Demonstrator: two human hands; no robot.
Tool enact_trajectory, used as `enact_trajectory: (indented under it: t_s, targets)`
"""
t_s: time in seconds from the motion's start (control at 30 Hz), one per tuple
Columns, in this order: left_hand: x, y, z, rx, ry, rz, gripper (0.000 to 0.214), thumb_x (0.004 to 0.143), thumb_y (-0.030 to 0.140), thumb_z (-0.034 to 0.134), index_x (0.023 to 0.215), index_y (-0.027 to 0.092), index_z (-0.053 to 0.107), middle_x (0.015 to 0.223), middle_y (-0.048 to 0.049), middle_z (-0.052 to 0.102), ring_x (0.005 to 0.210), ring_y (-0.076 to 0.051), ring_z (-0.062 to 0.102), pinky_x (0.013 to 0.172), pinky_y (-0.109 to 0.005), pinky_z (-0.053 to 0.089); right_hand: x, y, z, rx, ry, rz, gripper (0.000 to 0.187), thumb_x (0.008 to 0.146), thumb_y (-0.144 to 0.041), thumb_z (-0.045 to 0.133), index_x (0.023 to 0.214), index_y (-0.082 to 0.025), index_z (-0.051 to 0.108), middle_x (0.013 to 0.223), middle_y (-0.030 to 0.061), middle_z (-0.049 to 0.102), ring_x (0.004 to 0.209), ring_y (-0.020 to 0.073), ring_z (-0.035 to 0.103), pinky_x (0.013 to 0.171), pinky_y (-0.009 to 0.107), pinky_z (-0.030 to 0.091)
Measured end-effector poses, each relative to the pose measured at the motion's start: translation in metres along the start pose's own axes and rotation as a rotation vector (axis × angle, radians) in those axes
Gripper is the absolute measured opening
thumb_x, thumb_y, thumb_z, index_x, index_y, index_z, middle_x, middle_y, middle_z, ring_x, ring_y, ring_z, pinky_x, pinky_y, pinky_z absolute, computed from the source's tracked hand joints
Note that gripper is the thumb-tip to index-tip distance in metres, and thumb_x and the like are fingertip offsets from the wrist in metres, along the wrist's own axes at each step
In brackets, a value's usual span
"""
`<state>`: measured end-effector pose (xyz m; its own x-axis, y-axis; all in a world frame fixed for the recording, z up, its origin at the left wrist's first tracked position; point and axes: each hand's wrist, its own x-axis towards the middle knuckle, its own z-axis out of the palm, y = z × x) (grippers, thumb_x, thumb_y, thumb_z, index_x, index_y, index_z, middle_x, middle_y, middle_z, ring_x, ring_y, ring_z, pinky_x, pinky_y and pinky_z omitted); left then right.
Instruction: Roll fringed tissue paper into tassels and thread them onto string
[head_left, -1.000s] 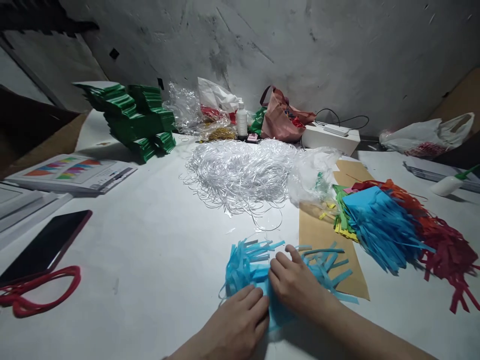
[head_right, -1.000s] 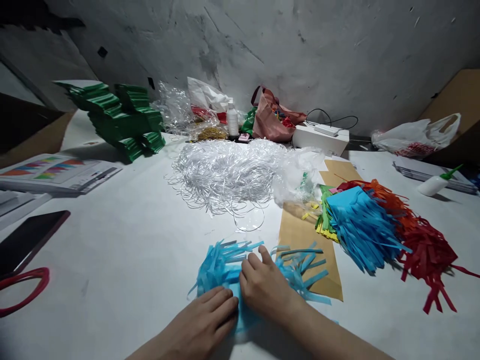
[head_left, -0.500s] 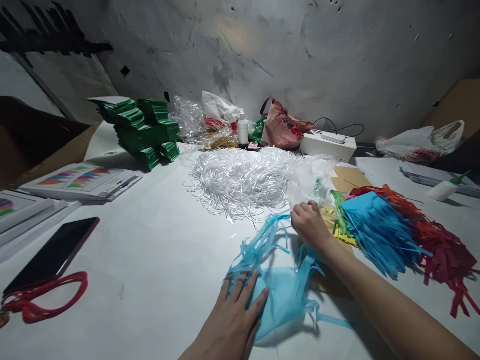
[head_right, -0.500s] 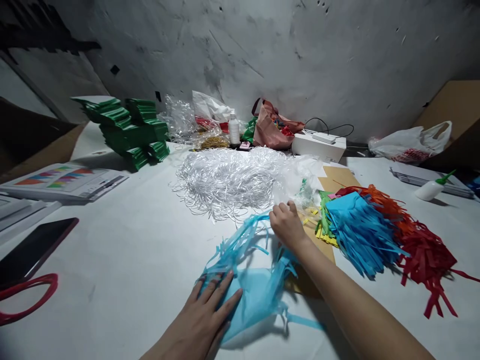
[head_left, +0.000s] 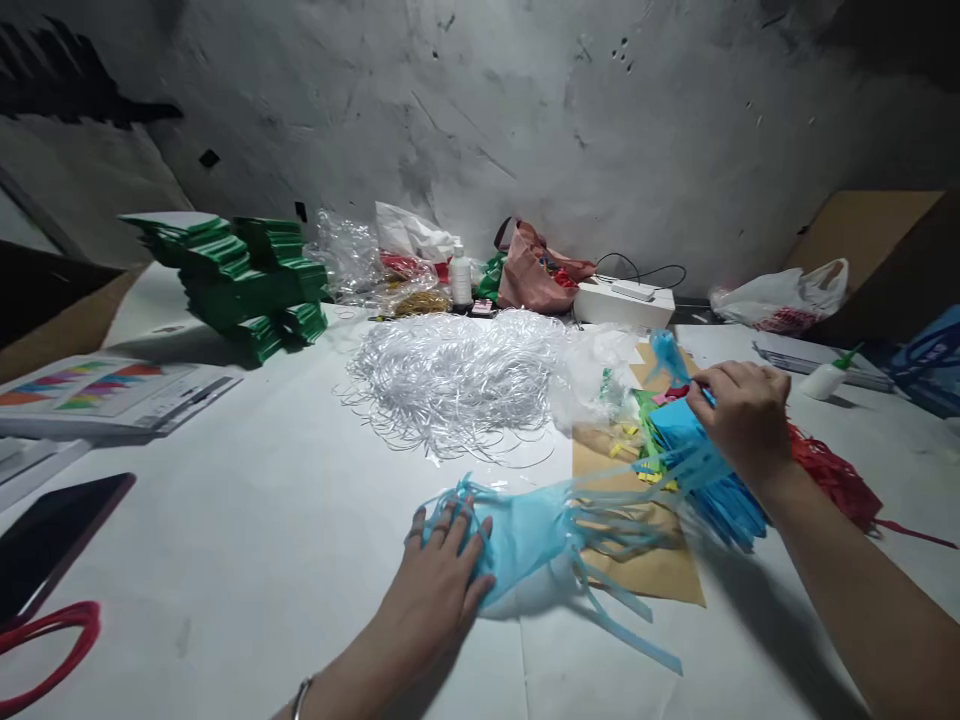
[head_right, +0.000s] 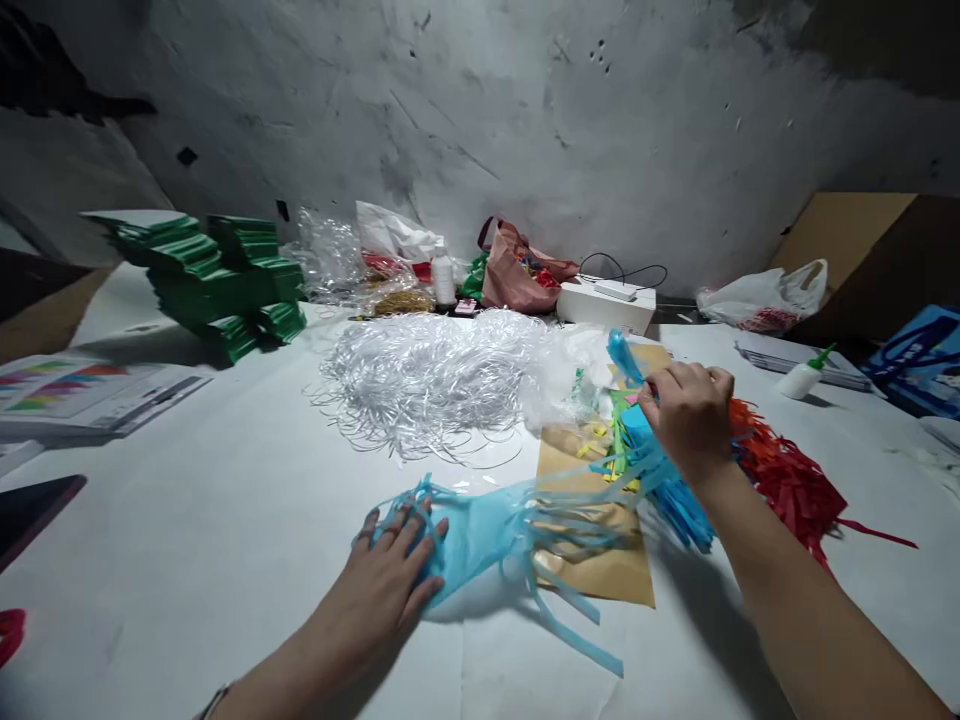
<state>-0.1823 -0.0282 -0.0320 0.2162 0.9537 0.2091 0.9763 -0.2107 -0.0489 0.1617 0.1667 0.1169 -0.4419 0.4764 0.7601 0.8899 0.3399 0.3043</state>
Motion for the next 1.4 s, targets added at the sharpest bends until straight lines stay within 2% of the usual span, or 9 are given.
enact_trajectory:
  t_s: [0.17,0.33,0.4,0.5,0.67,0.87,1.07,1.2,1.4]
  targets:
    - [0.0,-0.008,-0.031,-0.185,0.367,0.125,0.024,0.094,0.021,0.056,0.116,0.017,0.067,0.118,-0.0159,0.073,0.106,-0.031,0.069,0.087,-0.047,0.054,-0.041,-0.052,-0.076,0.246,0.105,-0.215,0.009,0.094,-0.014,0.061,0.086,-0.017,0.064,0.083,0.0052,0.072,0.082,0.0213,0.065,0.096,0.043,0.036]
    - [-0.039,0.047,-0.066,-0.357,0.66,0.31,0.029,0.09,0.006,0.062,0.116,0.017,0.066,0.097,-0.0081,0.075,0.096,-0.022,0.068,0.091,-0.036,0.053,-0.112,-0.134,-0.093,0.474,0.016,-0.389,0.028,0.096,-0.005,0.043,0.093,-0.01,0.07,0.086,0.0097,0.072,0.093,0.025,0.064,0.107,0.051,0.031]
    - [-0.048,0.073,-0.062,-0.326,0.614,0.387,0.026,0.093,0.008,0.059,0.116,0.017,0.066,0.101,-0.0067,0.077,0.102,-0.021,0.068,0.098,-0.035,0.048,-0.134,-0.157,-0.09,0.546,0.025,-0.437,0.034,0.096,-0.004,0.039,0.086,-0.011,0.071,0.085,0.0099,0.072,0.092,0.0252,0.063,0.109,0.051,0.029]
    - [-0.05,0.097,-0.041,-0.395,0.558,0.284,0.023,0.1,0.013,0.047,0.107,0.017,0.068,0.098,-0.0057,0.078,0.097,-0.019,0.067,0.097,-0.035,0.041,-0.158,-0.178,-0.087,0.627,0.017,-0.471,0.038,0.094,-0.003,0.036,0.076,-0.013,0.068,0.081,0.0092,0.069,0.087,0.0247,0.061,0.108,0.051,0.028]
    - [-0.062,0.091,-0.018,-0.493,0.415,0.109,0.029,0.1,0.013,0.041,0.095,0.021,0.069,0.087,-0.0021,0.075,0.086,-0.02,0.062,0.091,-0.04,0.034,-0.184,-0.186,-0.085,0.635,-0.082,-0.445,0.036,0.094,-0.003,0.036,0.09,-0.01,0.071,0.084,0.0095,0.068,0.088,0.0237,0.06,0.108,0.049,0.028]
    - [-0.091,0.067,-0.035,-0.542,0.387,-0.041,0.032,0.09,0.002,0.051,0.112,0.021,0.064,0.113,-0.0096,0.067,0.108,-0.025,0.056,0.098,-0.045,0.038,-0.184,-0.178,-0.089,0.631,-0.127,-0.4,0.031,0.092,0.0,0.041,0.092,-0.009,0.07,0.087,0.0095,0.069,0.093,0.0238,0.061,0.111,0.05,0.025]
    - [-0.082,0.092,-0.049,-0.56,0.445,0.099,0.04,0.084,-0.003,0.052,0.114,0.021,0.064,0.114,-0.0091,0.068,0.111,-0.027,0.055,0.103,-0.05,0.036,-0.161,-0.164,-0.104,0.585,-0.228,-0.478,0.032,0.09,-0.002,0.039,0.091,-0.013,0.069,0.09,0.009,0.069,0.093,0.0252,0.06,0.116,0.052,0.02]
    - [-0.057,0.107,-0.052,-0.69,0.3,0.149,0.036,0.085,0.006,0.052,0.116,0.021,0.063,0.118,-0.008,0.069,0.112,-0.027,0.055,0.103,-0.049,0.032,-0.149,-0.152,-0.115,0.593,-0.221,-0.545,0.033,0.091,-0.003,0.038,0.093,-0.012,0.07,0.088,0.0087,0.07,0.094,0.0254,0.061,0.118,0.054,0.017]
    - [-0.04,0.108,-0.06,-0.989,0.071,0.032,0.014,0.092,0.011,0.05,0.09,0.022,0.058,0.086,-0.0013,0.066,0.084,-0.019,0.061,0.082,-0.038,0.048,-0.14,-0.136,-0.129,0.576,-0.197,-0.623,0.035,0.094,-0.005,0.038,0.091,-0.013,0.071,0.089,0.0084,0.072,0.092,0.0248,0.063,0.119,0.055,0.018]
